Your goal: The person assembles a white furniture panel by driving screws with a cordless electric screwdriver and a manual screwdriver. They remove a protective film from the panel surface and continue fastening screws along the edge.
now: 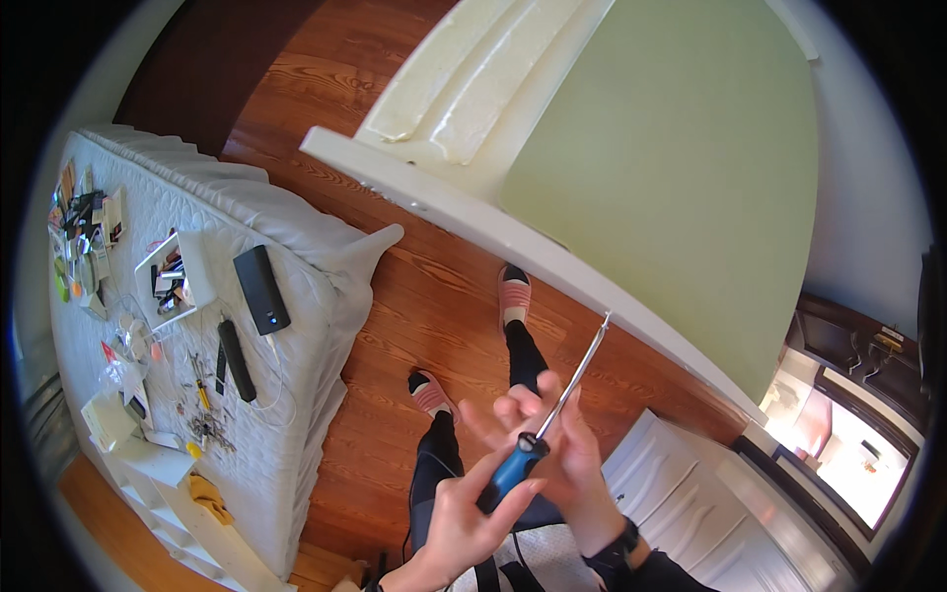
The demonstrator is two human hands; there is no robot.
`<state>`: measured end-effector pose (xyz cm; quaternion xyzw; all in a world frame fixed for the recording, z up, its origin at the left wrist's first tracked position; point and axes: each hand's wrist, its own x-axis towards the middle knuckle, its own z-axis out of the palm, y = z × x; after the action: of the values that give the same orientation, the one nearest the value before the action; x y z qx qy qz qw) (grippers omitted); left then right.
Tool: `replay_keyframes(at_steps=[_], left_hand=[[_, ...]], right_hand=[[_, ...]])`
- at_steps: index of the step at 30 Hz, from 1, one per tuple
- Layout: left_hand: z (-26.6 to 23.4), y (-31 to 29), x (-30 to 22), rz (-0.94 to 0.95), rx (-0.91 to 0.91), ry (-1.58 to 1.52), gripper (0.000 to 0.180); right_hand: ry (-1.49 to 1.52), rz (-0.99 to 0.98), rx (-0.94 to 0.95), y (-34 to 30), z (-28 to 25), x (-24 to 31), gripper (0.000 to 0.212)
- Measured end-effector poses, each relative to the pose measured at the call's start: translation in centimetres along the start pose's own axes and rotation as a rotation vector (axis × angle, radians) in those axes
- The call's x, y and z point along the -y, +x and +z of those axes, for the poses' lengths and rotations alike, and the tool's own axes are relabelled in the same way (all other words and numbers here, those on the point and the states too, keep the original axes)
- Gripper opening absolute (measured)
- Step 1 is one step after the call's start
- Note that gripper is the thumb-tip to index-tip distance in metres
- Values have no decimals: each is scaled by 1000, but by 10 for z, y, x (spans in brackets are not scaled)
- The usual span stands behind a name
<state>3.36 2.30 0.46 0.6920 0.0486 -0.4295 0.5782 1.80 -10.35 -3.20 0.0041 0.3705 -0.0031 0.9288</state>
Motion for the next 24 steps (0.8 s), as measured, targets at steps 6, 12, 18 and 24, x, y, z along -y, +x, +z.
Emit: replay_keyframes(at_steps=[6, 12, 18, 24], left_hand=[[10, -2, 3, 132, -76, 80, 40], [2, 16, 47, -604, 884, -1852, 53], [-1, 8, 35, -591, 525, -1337, 47], [10, 2, 15, -92, 68, -421, 22]], right_hand=[[-981, -270, -41, -21, 25, 2, 39], [-849, -199, -107, -16, 25, 0, 41], [-638, -59, -22, -16, 13, 8, 43], [-77, 113, 400, 4, -3, 13, 47]])
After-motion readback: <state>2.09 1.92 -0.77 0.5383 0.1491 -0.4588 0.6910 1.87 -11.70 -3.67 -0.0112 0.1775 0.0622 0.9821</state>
